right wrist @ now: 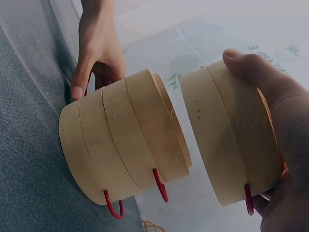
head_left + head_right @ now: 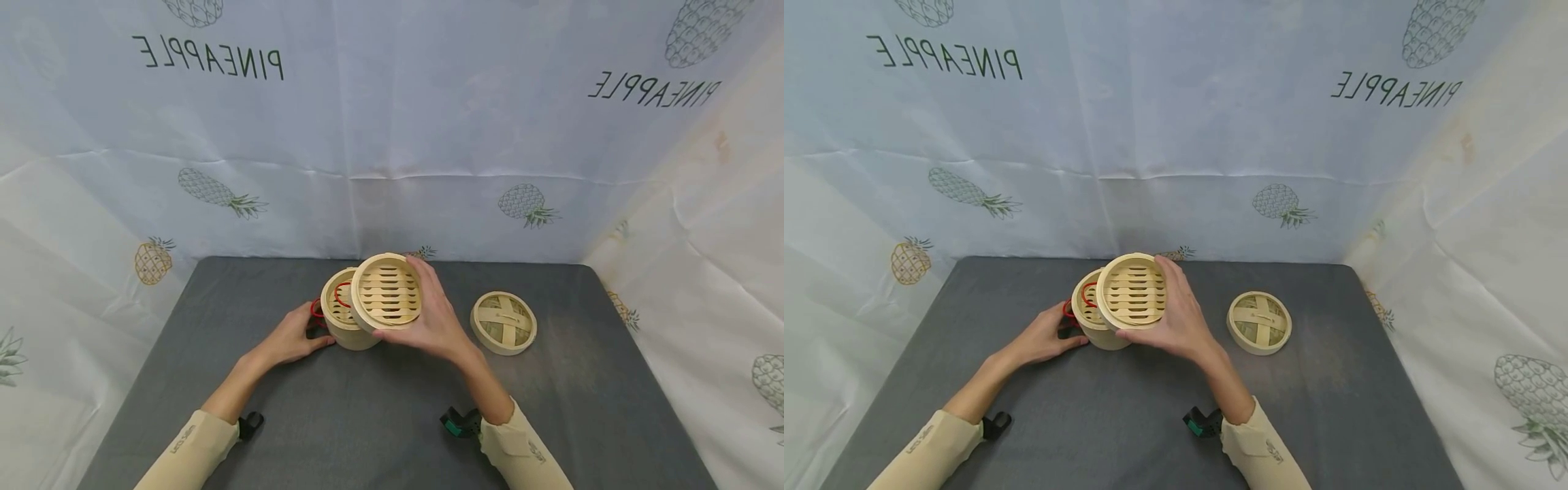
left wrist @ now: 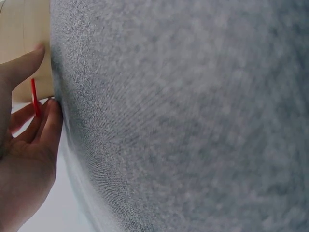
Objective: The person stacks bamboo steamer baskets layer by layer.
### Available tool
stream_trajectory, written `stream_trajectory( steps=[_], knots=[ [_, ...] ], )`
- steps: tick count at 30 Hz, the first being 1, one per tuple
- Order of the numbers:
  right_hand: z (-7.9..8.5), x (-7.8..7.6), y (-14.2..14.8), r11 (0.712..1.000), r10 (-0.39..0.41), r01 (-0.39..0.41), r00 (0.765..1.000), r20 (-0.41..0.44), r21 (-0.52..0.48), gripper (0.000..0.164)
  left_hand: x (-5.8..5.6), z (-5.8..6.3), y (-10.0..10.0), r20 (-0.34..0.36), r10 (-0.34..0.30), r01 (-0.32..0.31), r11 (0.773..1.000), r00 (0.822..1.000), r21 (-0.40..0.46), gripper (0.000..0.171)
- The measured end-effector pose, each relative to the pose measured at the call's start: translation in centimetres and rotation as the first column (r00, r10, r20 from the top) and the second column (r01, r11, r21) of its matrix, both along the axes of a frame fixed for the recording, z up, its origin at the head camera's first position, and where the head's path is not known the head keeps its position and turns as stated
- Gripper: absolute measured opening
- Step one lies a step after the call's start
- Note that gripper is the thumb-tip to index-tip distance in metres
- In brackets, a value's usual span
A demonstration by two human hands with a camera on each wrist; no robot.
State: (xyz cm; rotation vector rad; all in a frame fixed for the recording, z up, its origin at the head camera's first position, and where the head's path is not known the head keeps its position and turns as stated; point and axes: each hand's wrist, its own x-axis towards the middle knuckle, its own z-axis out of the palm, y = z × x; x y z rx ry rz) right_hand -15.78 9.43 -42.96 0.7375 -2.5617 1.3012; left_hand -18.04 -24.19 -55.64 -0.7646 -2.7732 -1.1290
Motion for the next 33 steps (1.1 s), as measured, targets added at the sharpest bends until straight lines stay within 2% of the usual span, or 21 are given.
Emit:
stream_trajectory(
  steps=[2, 3, 5, 9, 10, 13, 18, 21, 24, 26, 33],
  knots=[
    [0.1, 0.0, -0.1, 1.000, 0.001, -0.001, 1.000, -0.001, -0.004, 0.132, 0.4, 0.8, 0.2, 0.001, -0.007, 0.007, 1.000, 1.000, 0.005, 0.071],
    [0.1, 0.0, -0.2, 1.000, 0.003, -0.003, 1.000, 0.001, -0.007, 0.132, 0.3, 0.5, 0.1, -0.008, -0.009, 0.009, 1.000, 1.000, 0.005, 0.071],
    [0.1, -0.1, -0.4, 1.000, 0.007, -0.007, 1.000, 0.007, -0.009, 0.132, 0.6, 1.1, 0.2, -0.015, -0.022, 0.023, 1.000, 1.000, 0.014, 0.070],
    [0.1, -0.1, -0.7, 1.000, 0.012, -0.012, 1.000, 0.026, -0.013, 0.132, 0.5, 0.6, 0.0, -0.033, -0.033, 0.033, 0.999, 0.999, 0.016, 0.069],
    [0.1, -0.1, -0.8, 1.000, 0.013, -0.013, 1.000, 0.028, -0.015, 0.132, 0.7, 1.0, 0.1, -0.021, -0.028, 0.029, 0.999, 0.999, 0.020, 0.069],
    [0.1, -0.2, -0.9, 1.000, 0.009, -0.008, 1.000, 0.030, -0.010, 0.133, 0.8, 1.2, 0.3, -0.006, -0.023, 0.023, 0.999, 1.000, 0.036, 0.068],
    [0.0, -0.4, -1.1, 1.000, 0.004, -0.004, 0.999, 0.044, 0.000, 0.133, 0.5, 1.0, 0.3, 0.002, -0.019, 0.019, 1.000, 1.000, 0.016, 0.065],
    [-0.1, -0.5, -1.3, 1.000, 0.009, -0.009, 0.998, 0.055, -0.008, 0.132, 0.9, 1.7, 0.6, 0.033, -0.023, 0.023, 1.000, 0.999, 0.012, 0.064],
    [-0.2, -0.5, -1.5, 1.000, 0.014, -0.013, 0.998, 0.057, -0.009, 0.131, 1.6, 3.3, 1.2, 0.082, -0.001, 0.001, 1.000, 0.997, -0.004, 0.066],
    [-0.3, -0.6, -1.6, 1.000, 0.014, -0.014, 0.998, 0.059, -0.005, 0.131, 1.8, 3.8, 1.4, 0.104, 0.016, -0.013, 1.000, 0.994, -0.025, 0.067],
    [-0.2, -0.7, -2.2, 1.000, 0.014, -0.015, 0.998, 0.060, 0.014, 0.133, 1.8, 4.1, 1.6, 0.121, 0.032, -0.026, 0.998, 0.992, -0.049, 0.072]
  ],
)
